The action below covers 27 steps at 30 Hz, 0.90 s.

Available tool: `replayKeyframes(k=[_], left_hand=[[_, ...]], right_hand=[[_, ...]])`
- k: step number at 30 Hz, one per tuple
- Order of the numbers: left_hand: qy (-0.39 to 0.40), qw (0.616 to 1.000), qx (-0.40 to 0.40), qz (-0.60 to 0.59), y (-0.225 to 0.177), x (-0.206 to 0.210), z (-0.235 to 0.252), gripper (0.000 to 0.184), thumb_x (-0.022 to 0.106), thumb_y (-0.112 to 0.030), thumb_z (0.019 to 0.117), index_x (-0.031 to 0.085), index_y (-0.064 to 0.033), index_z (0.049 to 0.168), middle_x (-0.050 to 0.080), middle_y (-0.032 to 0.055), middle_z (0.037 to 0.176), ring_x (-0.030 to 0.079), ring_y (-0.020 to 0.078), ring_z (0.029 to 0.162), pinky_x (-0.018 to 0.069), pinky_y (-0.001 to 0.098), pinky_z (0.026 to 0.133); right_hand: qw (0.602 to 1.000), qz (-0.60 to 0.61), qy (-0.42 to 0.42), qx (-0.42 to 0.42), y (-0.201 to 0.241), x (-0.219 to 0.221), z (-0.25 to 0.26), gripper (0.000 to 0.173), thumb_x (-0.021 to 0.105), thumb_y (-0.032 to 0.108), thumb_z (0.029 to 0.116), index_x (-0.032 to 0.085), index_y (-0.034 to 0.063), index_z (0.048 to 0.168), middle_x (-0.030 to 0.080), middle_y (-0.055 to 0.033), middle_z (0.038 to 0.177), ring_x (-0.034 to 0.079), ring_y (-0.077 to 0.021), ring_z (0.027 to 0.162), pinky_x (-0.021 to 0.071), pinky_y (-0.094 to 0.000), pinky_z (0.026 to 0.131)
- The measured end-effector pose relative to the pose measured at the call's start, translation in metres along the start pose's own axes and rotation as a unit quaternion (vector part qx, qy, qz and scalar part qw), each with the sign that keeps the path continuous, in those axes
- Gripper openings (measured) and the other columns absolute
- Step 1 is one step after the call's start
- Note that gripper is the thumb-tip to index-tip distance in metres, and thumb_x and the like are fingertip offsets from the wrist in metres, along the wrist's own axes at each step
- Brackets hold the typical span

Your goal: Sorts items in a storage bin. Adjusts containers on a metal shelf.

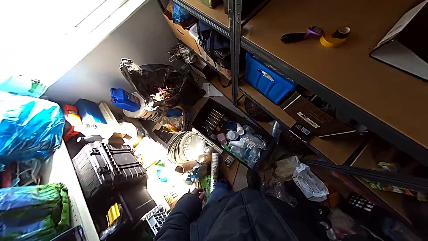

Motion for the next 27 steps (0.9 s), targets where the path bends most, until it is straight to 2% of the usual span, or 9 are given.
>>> replayKeyframes(k=[1, 2, 5, 8, 12, 18, 21, 25, 27], left_hand=[[0.005, 1.000, 0.026, 0.006, -0.003, -0.003, 0.013, 0.048, 0.061, -0.022, 0.1035, 0.052, 0.0036, 0.143, 0.065, 0.0259, 0.128, 0.067, 0.0338, 0.114, 0.0511, 0.0464, 0.103], [0.014, 0.999, 0.051, 0.003, -0.008, -0.004, 0.024, 0.048, 0.062, -0.024, 0.1024, 0.055, 0.0025, 0.141, 0.067, 0.0243, 0.126, 0.068, 0.0324, 0.112, 0.0523, 0.0459, 0.103], [0.070, 0.991, 0.106, -0.041, -0.029, 0.000, 0.058, 0.045, 0.059, -0.027, 0.1038, 0.056, 0.0013, 0.139, 0.068, 0.0216, 0.123, 0.071, 0.0298, 0.107, 0.0557, 0.0455, 0.098], [0.109, 0.982, 0.105, -0.117, -0.038, 0.024, 0.115, 0.046, 0.058, -0.029, 0.1045, 0.056, 0.0015, 0.139, 0.069, 0.0202, 0.122, 0.071, 0.0272, 0.104, 0.0573, 0.0438, 0.096], [0.108, 0.962, 0.051, -0.244, -0.049, 0.075, 0.190, 0.042, 0.055, -0.027, 0.1065, 0.055, 0.0001, 0.138, 0.069, 0.0171, 0.121, 0.071, 0.0248, 0.104, 0.0578, 0.0429, 0.093], [0.012, 0.945, 0.013, -0.327, -0.005, 0.173, 0.294, 0.033, 0.055, -0.026, 0.1055, 0.064, -0.0034, 0.128, 0.075, 0.0100, 0.104, 0.074, 0.0204, 0.087, 0.0616, 0.0397, 0.078], [0.050, 0.936, -0.033, -0.348, -0.030, 0.195, 0.327, 0.036, 0.058, -0.027, 0.1049, 0.063, -0.0027, 0.130, 0.074, 0.0123, 0.109, 0.072, 0.0233, 0.095, 0.0587, 0.0459, 0.086], [0.104, 0.894, 0.149, -0.409, -0.086, 0.185, 0.343, 0.034, 0.058, -0.014, 0.1033, 0.059, 0.0033, 0.133, 0.073, 0.0118, 0.108, 0.072, 0.0172, 0.091, 0.0618, 0.0378, 0.084], [0.106, 0.888, 0.179, -0.410, -0.085, 0.187, 0.343, 0.033, 0.059, -0.015, 0.1028, 0.062, 0.0050, 0.129, 0.074, 0.0120, 0.107, 0.072, 0.0155, 0.089, 0.0617, 0.0363, 0.082]], right_hand=[[0.989, 0.008, -0.080, -0.122, -0.009, 0.013, -0.001, 0.040, 0.065, 0.019, 0.0968, 0.066, -0.0170, 0.113, 0.069, -0.0333, 0.105, 0.070, -0.0378, 0.101, 0.0558, -0.0449, 0.092], [0.992, 0.005, -0.066, -0.104, 0.016, 0.011, -0.013, 0.042, 0.064, 0.023, 0.0971, 0.067, -0.0149, 0.114, 0.070, -0.0317, 0.106, 0.070, -0.0357, 0.102, 0.0559, -0.0435, 0.093], [0.988, 0.033, 0.034, 0.145, 0.145, 0.003, -0.038, 0.048, 0.062, 0.017, 0.1014, 0.053, -0.0100, 0.140, 0.058, -0.0273, 0.140, 0.055, -0.0325, 0.135, 0.0393, -0.0431, 0.117], [0.996, 0.035, 0.009, 0.087, 0.197, 0.022, 0.008, 0.048, 0.068, 0.019, 0.0992, 0.056, -0.0061, 0.139, 0.063, -0.0292, 0.132, 0.062, -0.0377, 0.124, 0.0460, -0.0503, 0.111], [0.998, -0.005, 0.025, -0.050, 0.271, 0.067, 0.147, 0.045, 0.071, 0.028, 0.0970, 0.064, 0.0018, 0.132, 0.072, -0.0208, 0.118, 0.072, -0.0343, 0.106, 0.0556, -0.0542, 0.098], [0.954, -0.199, 0.046, -0.221, 0.437, 0.142, 0.398, 0.045, 0.055, 0.045, 0.1039, 0.067, 0.0119, 0.131, 0.071, -0.0118, 0.121, 0.068, -0.0282, 0.113, 0.0520, -0.0534, 0.103], [0.916, -0.224, -0.049, -0.328, 0.496, 0.180, 0.512, 0.042, 0.060, 0.043, 0.1022, 0.068, 0.0125, 0.130, 0.069, -0.0133, 0.126, 0.065, -0.0326, 0.119, 0.0510, -0.0571, 0.103], [0.882, -0.253, -0.106, -0.383, 0.571, 0.221, 0.619, 0.058, 0.067, 0.043, 0.0971, 0.059, 0.0037, 0.139, 0.061, -0.0217, 0.138, 0.057, -0.0397, 0.130, 0.0467, -0.0594, 0.108], [0.879, -0.300, -0.118, -0.351, 0.587, 0.242, 0.659, 0.079, 0.073, 0.049, 0.0904, 0.050, -0.0017, 0.146, 0.048, -0.0270, 0.151, 0.044, -0.0438, 0.143, 0.0387, -0.0603, 0.115]])
Point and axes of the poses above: each hand's wrist, its own z-axis towards the middle knuckle, its own x-axis out of the palm, y = z × x, the point moved 2 cm from there along z, towards the middle knuckle
